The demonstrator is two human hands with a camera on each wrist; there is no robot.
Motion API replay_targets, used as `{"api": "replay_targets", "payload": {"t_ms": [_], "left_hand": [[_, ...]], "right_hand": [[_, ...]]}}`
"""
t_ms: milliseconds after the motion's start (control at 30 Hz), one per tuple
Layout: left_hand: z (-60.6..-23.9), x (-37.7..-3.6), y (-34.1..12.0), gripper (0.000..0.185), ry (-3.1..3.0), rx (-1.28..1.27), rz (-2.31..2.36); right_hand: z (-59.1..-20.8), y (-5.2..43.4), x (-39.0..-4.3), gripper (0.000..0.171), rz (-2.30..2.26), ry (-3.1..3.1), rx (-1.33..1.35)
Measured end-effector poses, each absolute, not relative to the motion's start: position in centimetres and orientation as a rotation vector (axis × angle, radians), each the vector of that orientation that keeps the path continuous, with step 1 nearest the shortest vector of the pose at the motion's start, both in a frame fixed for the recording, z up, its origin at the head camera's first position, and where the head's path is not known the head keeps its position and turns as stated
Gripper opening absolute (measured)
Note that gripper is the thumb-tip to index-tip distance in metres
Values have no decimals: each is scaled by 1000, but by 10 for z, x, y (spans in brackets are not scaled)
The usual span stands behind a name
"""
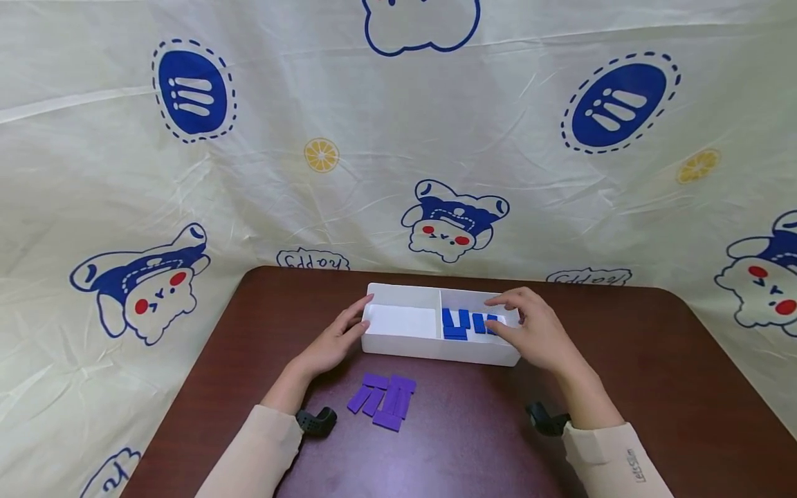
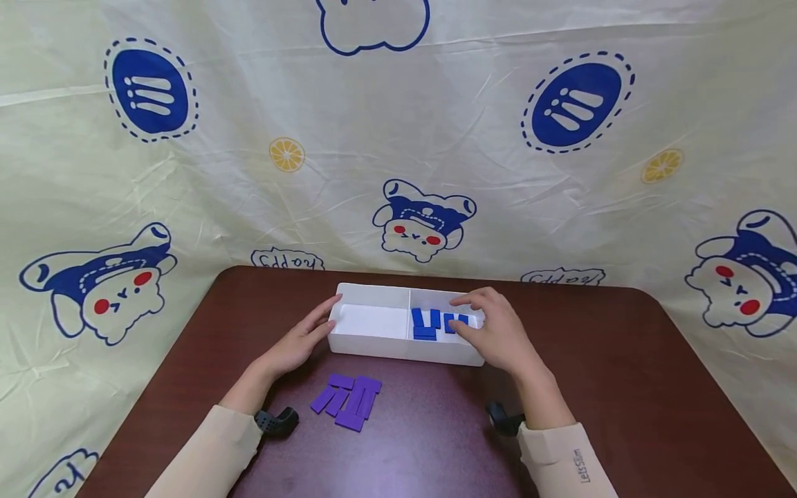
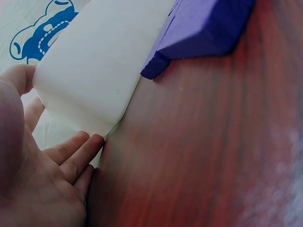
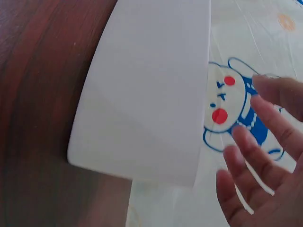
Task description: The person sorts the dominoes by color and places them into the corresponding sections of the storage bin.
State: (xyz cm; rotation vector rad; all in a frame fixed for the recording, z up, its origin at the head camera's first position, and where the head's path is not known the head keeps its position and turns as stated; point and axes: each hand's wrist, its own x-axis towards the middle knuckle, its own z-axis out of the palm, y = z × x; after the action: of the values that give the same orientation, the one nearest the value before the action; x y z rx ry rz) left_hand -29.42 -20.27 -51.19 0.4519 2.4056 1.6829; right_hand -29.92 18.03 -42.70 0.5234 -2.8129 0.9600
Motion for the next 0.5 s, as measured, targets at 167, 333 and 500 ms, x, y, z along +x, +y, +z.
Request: {"api": "replay_targets", "payload": {"t_ms": [167, 333, 500], "left_hand": [[-512, -295, -203, 58, 2393, 452, 1695], [-513, -295, -204, 58, 2387, 466, 1704], [-513, -294, -203, 59, 2367, 477, 1715]], "right_hand": [[-434, 197, -294, 43, 1038, -2763, 422], [-449, 210, -294, 58, 1201, -2836, 343], [-467, 218, -296, 69, 1365, -2930, 270]]}}
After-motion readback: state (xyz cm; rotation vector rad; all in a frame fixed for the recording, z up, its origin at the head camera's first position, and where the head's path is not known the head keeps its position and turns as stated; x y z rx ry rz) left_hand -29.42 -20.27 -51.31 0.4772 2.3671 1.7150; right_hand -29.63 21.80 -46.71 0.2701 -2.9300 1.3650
